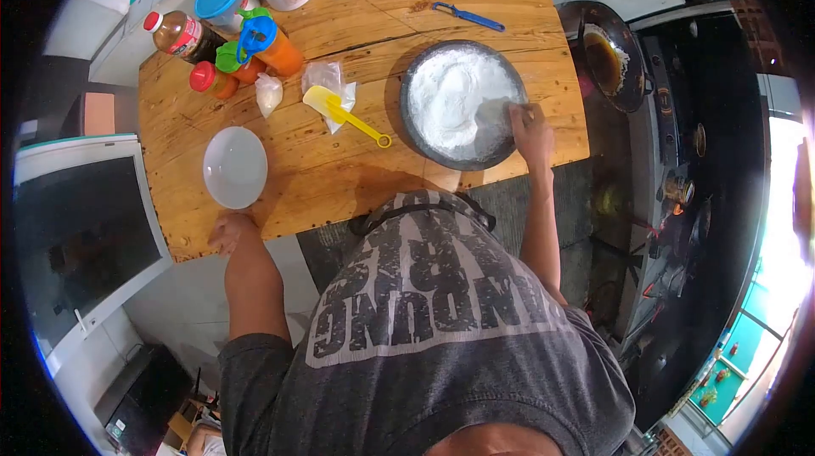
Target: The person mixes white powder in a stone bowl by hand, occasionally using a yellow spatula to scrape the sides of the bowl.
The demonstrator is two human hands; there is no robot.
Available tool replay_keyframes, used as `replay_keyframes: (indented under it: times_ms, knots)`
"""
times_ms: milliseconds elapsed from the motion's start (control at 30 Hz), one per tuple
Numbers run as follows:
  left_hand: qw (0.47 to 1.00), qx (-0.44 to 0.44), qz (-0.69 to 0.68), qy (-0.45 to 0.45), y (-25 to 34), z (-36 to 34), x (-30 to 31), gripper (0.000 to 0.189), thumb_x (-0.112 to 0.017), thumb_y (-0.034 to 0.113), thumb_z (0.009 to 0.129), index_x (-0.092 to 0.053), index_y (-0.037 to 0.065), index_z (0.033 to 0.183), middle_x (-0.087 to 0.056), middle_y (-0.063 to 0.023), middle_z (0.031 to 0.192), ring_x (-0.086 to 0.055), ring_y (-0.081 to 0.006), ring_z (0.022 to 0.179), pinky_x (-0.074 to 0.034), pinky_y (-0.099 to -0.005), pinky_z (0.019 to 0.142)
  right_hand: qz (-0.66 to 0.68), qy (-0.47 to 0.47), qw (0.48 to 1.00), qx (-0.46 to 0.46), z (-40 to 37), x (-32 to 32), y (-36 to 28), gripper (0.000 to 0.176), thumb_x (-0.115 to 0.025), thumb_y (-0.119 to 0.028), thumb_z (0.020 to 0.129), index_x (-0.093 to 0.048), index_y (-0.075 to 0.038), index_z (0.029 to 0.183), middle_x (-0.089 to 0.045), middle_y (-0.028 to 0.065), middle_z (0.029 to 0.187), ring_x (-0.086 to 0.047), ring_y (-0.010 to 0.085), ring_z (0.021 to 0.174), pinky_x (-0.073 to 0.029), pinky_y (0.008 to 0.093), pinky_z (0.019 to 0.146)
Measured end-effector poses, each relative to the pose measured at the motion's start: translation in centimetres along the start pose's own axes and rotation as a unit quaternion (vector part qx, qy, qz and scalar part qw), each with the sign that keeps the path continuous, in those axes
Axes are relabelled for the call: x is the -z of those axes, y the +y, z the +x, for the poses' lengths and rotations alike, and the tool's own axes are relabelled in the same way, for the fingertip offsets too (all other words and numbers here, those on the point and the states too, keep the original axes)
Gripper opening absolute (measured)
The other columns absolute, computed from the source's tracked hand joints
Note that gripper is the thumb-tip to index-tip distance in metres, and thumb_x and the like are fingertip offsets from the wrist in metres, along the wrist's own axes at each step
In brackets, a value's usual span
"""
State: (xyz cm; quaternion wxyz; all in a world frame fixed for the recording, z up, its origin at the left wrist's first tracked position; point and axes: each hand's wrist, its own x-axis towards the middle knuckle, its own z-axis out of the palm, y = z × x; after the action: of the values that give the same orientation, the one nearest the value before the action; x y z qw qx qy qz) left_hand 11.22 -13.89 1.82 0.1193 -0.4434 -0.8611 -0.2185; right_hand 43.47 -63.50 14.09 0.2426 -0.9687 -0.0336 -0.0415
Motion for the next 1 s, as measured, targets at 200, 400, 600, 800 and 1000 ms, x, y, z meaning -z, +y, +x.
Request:
replay_keyframes:
  times_ms: [200,400,600,800,1000]
  knots:
    - [0.999,0.023,-0.022,-0.010,0.3,0.2,0.7,0.057,-0.049,0.042,0.082,-0.035,0.008,0.125,-0.043,-0.0219,0.109,-0.053,-0.0390,0.096,-0.041,-0.0509,0.077,0.070,-0.036,0.997,-0.016,0.0,-2.7,-3.8,0.046,-0.056,-0.048,0.086,-0.061,-0.005,0.102,-0.065,0.0239,0.080,-0.063,0.0420,0.080,-0.049,0.0465,0.069]
    - [0.997,0.056,-0.047,-0.023,0.1,0.3,0.4,0.057,-0.048,0.042,0.081,-0.036,0.009,0.125,-0.043,-0.0212,0.108,-0.054,-0.0385,0.094,-0.041,-0.0508,0.075,0.156,-0.044,0.987,0.014,0.5,-2.0,-5.6,0.042,-0.061,-0.045,0.085,-0.062,-0.009,0.107,-0.066,0.0232,0.081,-0.064,0.0406,0.081,-0.050,0.0428,0.067]
    - [0.995,0.082,-0.043,-0.042,-0.8,0.4,-1.7,0.057,-0.048,0.042,0.080,-0.036,0.010,0.125,-0.042,-0.0206,0.107,-0.054,-0.0380,0.092,-0.041,-0.0506,0.073,0.095,-0.104,0.987,0.073,-4.2,2.2,-4.2,0.039,-0.059,-0.040,0.088,-0.057,-0.010,0.112,-0.065,0.0239,0.081,-0.064,0.0407,0.075,-0.049,0.0455,0.064]
    - [0.991,0.104,-0.063,-0.057,0.5,0.1,1.7,0.056,-0.047,0.042,0.080,-0.036,0.010,0.125,-0.042,-0.0199,0.107,-0.055,-0.0375,0.090,-0.041,-0.0504,0.071,0.093,-0.127,0.987,0.020,-5.1,-1.4,-3.7,0.042,-0.054,-0.041,0.090,-0.056,-0.004,0.109,-0.063,0.0284,0.079,-0.062,0.0456,0.080,-0.048,0.0467,0.068]
    - [0.989,0.100,-0.084,-0.062,-1.5,1.3,-3.8,0.054,-0.047,0.042,0.079,-0.038,0.010,0.122,-0.043,-0.0214,0.104,-0.055,-0.0380,0.086,-0.041,-0.0513,0.069,0.243,-0.098,0.963,-0.054,-2.0,-4.0,-5.2,0.045,-0.053,-0.044,0.090,-0.056,-0.003,0.109,-0.065,0.0249,0.087,-0.064,0.0387,0.083,-0.049,0.0428,0.071]
